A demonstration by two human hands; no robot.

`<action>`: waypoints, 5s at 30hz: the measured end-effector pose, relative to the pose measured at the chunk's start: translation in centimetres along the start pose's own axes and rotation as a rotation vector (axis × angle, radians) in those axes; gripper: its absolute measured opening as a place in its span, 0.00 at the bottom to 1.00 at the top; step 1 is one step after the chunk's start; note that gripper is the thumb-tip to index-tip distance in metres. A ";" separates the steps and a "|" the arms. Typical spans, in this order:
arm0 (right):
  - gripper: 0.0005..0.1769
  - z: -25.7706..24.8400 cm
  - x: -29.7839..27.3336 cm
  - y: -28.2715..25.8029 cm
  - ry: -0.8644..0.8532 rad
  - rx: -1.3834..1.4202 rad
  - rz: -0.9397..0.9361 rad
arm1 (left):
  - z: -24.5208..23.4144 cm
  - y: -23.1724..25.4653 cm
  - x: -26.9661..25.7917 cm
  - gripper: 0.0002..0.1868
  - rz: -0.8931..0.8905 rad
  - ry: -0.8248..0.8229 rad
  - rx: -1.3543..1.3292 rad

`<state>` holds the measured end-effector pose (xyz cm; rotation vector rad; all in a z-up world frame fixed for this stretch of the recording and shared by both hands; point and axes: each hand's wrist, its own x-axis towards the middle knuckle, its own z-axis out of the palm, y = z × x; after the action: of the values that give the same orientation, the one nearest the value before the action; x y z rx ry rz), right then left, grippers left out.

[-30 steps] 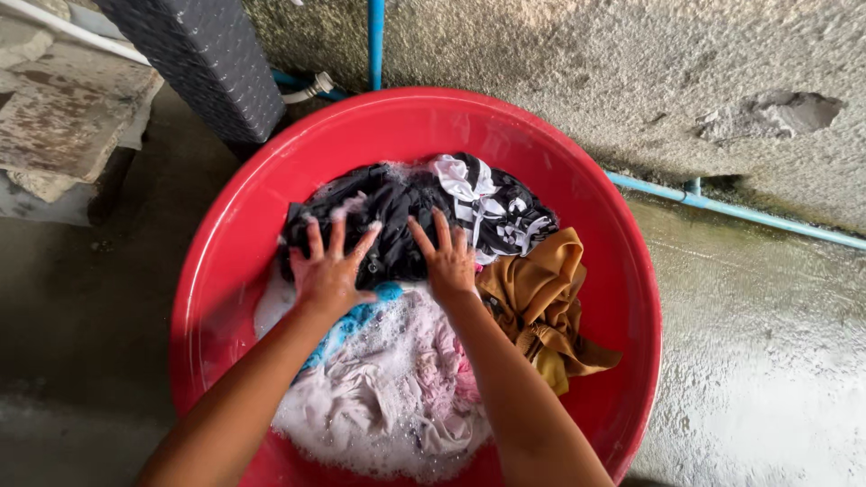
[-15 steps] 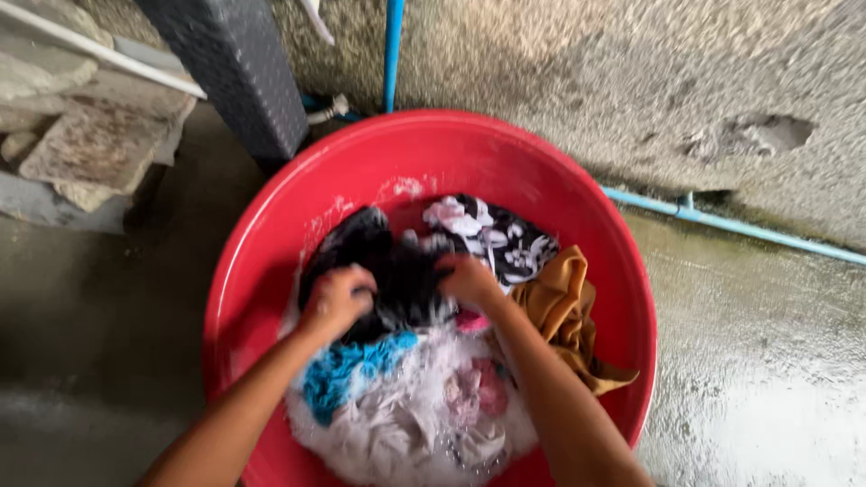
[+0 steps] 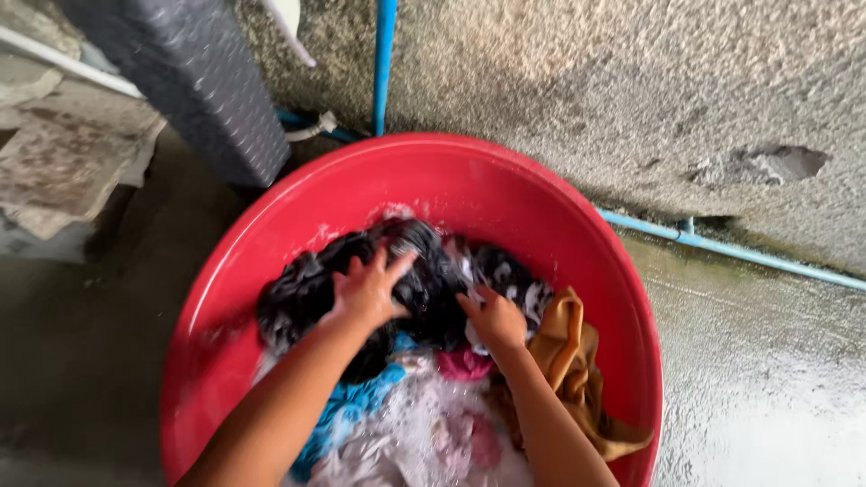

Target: The person washes clothes by hand in a red basin, using detergent and a pair of scissors to open the detergent packets.

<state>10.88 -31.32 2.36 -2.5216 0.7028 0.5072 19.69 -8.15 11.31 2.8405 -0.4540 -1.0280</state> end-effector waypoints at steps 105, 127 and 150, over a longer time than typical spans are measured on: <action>0.52 14.2 -19.4 -1.5 0.258 0.400 -0.007 | 28.3 -4.9 1.6 0.43 -0.228 0.533 0.313; 0.43 18.1 -21.1 1.3 0.008 0.064 -0.394 | 22.6 -4.8 -9.5 0.47 -0.234 0.126 -0.073; 0.29 6.1 -8.3 -1.3 -0.575 -0.016 -0.515 | 16.5 1.9 -6.9 0.34 -0.194 -0.425 -0.205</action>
<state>3.62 -23.92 1.67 -2.2656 -0.1600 0.9732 3.66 -7.50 3.22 2.5178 -0.0893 -1.6215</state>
